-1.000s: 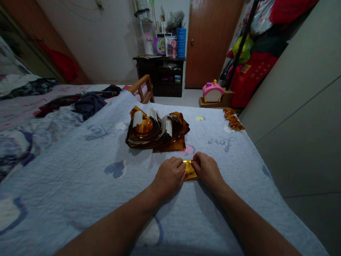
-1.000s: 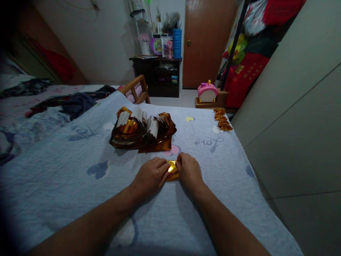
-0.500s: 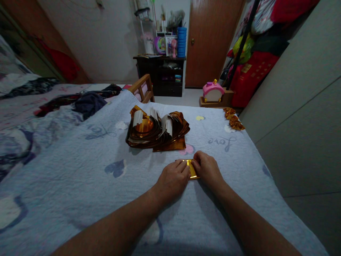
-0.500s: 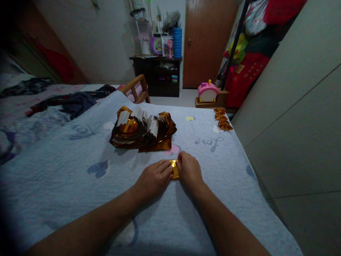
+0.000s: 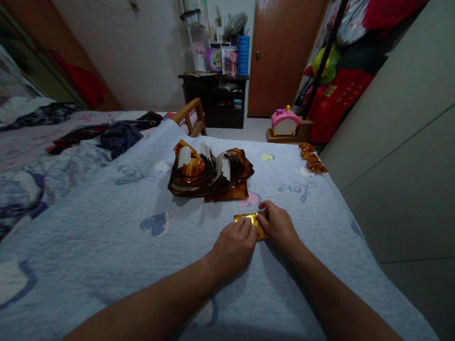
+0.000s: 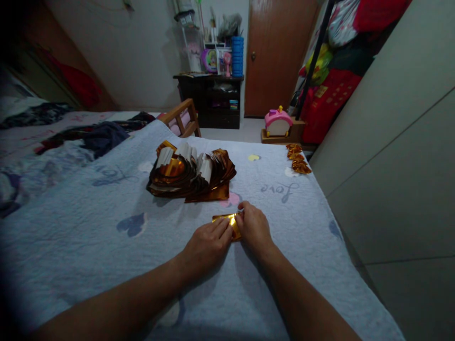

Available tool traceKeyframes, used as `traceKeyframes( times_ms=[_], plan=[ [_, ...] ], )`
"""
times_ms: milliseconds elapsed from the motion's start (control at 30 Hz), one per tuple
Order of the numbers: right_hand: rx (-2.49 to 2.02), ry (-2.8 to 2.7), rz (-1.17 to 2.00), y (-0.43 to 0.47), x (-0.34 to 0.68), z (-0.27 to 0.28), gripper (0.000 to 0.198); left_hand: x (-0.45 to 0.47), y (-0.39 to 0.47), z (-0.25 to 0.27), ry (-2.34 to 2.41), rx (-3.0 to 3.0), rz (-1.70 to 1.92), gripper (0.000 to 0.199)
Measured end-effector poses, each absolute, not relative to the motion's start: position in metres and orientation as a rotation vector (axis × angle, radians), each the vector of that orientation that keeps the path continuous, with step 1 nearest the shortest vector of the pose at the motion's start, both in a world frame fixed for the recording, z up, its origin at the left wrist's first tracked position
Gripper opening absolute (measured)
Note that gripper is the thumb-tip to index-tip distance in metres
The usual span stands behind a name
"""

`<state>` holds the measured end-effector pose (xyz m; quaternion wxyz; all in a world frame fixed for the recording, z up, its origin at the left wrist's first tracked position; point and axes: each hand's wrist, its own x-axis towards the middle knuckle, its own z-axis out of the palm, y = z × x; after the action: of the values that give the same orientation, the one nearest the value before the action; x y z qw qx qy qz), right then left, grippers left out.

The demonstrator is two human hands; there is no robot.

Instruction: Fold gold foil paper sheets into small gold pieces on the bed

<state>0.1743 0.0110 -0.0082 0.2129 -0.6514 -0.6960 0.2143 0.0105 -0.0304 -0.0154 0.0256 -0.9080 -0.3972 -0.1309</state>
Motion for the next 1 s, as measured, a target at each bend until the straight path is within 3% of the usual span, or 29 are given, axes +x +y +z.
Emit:
traceKeyframes(
  times_ms=[200, 767, 1000],
  plan=[
    [-1.81, -1.965, 0.603, 0.0106, 0.1739, -0.0051, 0.006, 0.0115, -0.0311, -0.0134, -1.234, -2.804, -0.385, 0.021],
    [-1.888, -2.045, 0.504, 0.0103, 0.1703, -0.0026, 0.007, 0.0131, -0.0332, -0.0117, -1.272, -2.85, -0.483, 0.013],
    [-1.875, -2.007, 0.538, 0.0097, 0.1696, -0.0019, 0.006, 0.0126, -0.0306, -0.009, -1.416, -2.844, -0.365, 0.021]
  ],
)
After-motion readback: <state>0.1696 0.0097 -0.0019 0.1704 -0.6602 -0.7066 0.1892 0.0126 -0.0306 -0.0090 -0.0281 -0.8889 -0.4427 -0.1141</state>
